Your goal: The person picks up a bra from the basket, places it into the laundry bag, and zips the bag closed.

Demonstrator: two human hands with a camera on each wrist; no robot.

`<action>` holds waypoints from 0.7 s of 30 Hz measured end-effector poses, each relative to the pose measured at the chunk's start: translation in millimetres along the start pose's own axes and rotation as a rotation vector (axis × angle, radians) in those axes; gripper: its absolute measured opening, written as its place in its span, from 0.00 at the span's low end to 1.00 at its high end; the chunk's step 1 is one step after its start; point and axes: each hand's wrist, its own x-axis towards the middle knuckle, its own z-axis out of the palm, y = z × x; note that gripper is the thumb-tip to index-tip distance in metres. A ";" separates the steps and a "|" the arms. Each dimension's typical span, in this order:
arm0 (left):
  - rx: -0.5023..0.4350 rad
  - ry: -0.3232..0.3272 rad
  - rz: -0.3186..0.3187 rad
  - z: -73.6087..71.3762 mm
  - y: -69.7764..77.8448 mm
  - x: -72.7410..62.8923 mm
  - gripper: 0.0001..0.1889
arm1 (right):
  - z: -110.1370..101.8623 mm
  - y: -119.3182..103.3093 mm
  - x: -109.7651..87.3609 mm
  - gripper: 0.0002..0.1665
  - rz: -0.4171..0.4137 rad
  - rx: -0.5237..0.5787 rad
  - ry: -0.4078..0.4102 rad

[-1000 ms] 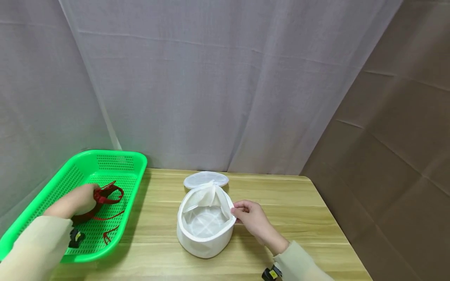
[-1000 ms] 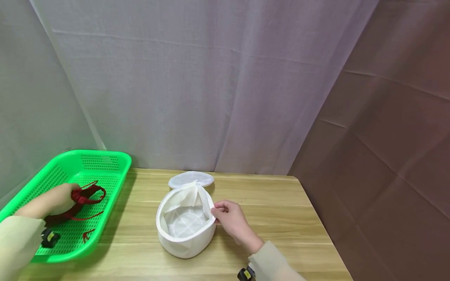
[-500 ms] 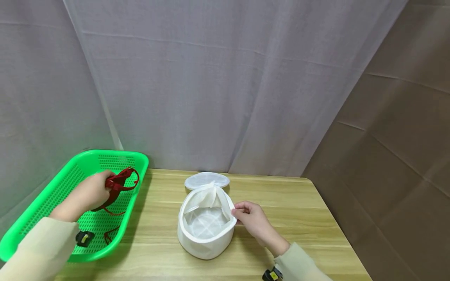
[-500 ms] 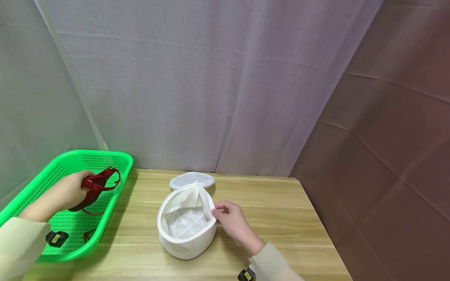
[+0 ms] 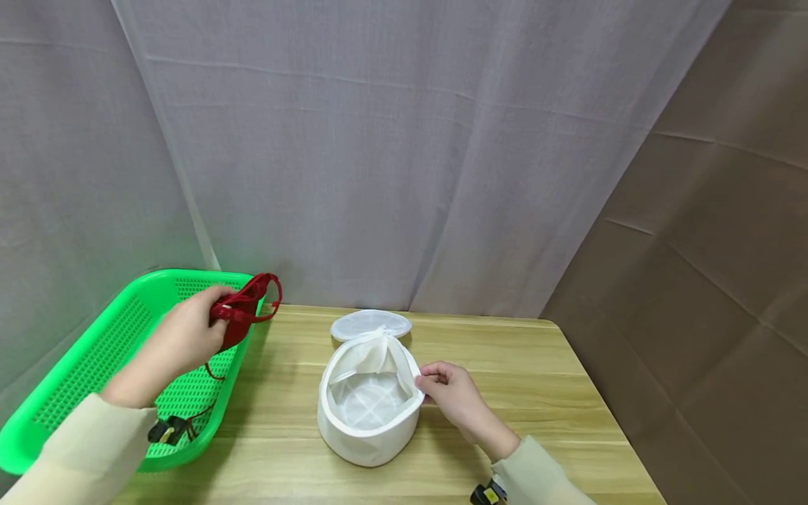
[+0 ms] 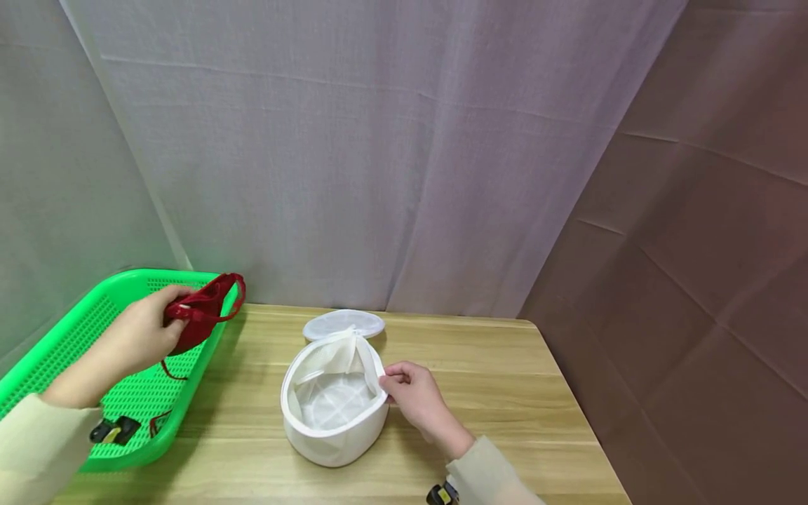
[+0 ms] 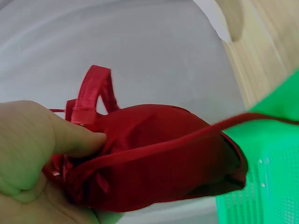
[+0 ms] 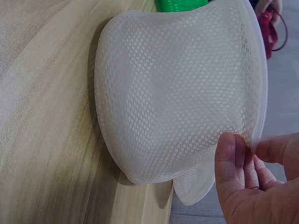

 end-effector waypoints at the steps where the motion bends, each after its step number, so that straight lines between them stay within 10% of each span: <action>1: -0.014 0.007 0.003 0.5 4.1 0.0 0.19 | -0.1 0.1 0.0 0.11 -0.001 -0.002 0.000; 21: -0.102 0.128 0.191 38.2 80.4 -5.5 0.21 | 1.0 -2.4 -2.9 0.12 -0.014 0.009 0.005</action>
